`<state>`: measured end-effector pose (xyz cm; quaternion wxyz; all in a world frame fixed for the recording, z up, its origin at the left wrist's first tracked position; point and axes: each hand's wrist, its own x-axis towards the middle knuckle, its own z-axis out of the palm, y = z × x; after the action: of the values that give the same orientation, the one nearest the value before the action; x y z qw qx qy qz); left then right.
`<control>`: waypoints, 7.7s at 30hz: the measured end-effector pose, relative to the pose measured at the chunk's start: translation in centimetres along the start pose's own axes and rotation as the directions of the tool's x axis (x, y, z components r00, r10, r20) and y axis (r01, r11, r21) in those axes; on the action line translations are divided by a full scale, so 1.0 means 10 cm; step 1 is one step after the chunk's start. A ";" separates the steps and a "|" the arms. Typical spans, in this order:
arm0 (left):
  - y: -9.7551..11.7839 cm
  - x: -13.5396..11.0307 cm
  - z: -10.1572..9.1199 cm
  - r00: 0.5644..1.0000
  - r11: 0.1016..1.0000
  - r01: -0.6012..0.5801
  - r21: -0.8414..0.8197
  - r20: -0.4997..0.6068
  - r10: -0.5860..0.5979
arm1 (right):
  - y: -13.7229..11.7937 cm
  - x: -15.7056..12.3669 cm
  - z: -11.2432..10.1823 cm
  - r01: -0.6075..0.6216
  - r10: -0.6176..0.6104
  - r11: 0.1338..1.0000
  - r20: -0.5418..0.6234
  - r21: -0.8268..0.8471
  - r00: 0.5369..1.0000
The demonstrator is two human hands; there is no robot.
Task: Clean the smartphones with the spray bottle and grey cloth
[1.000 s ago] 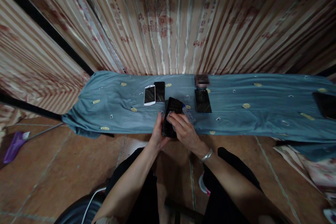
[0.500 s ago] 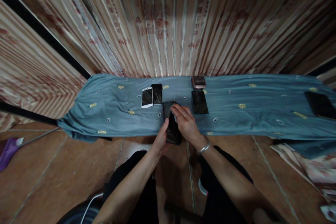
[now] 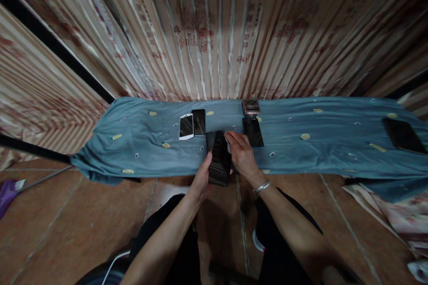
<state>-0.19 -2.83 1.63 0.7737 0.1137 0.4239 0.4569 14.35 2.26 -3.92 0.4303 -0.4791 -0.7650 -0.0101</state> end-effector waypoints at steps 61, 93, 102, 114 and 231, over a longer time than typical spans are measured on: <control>0.27 0.30 -0.25 0.982 0.957 -0.174 -0.230 -0.108 0.152 | -0.53 -0.49 -0.03 0.178 -0.198 0.976 0.165 0.128 0.966; 0.01 0.15 -0.03 0.999 0.993 -0.026 -0.116 0.035 0.030 | -0.16 -0.17 -0.04 0.044 -0.043 0.998 0.020 -0.054 0.999; -0.02 0.20 -0.05 0.998 0.990 -0.057 -0.130 0.006 0.059 | -0.41 -0.29 -0.04 0.132 -0.133 0.991 0.079 0.021 0.988; -0.22 0.23 -0.01 0.988 0.995 -0.068 -0.074 0.132 0.078 | -0.21 -0.10 -0.06 0.025 -0.026 0.999 0.050 0.026 0.998; -0.06 0.19 0.03 0.973 0.993 -0.105 0.061 0.213 0.090 | 0.36 0.08 -0.12 -0.473 0.477 0.782 0.098 0.405 0.873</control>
<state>0.83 -1.56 0.48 0.7862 0.2099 0.3499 0.4641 17.63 4.28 -4.08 0.5145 -0.5531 -0.6016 0.2596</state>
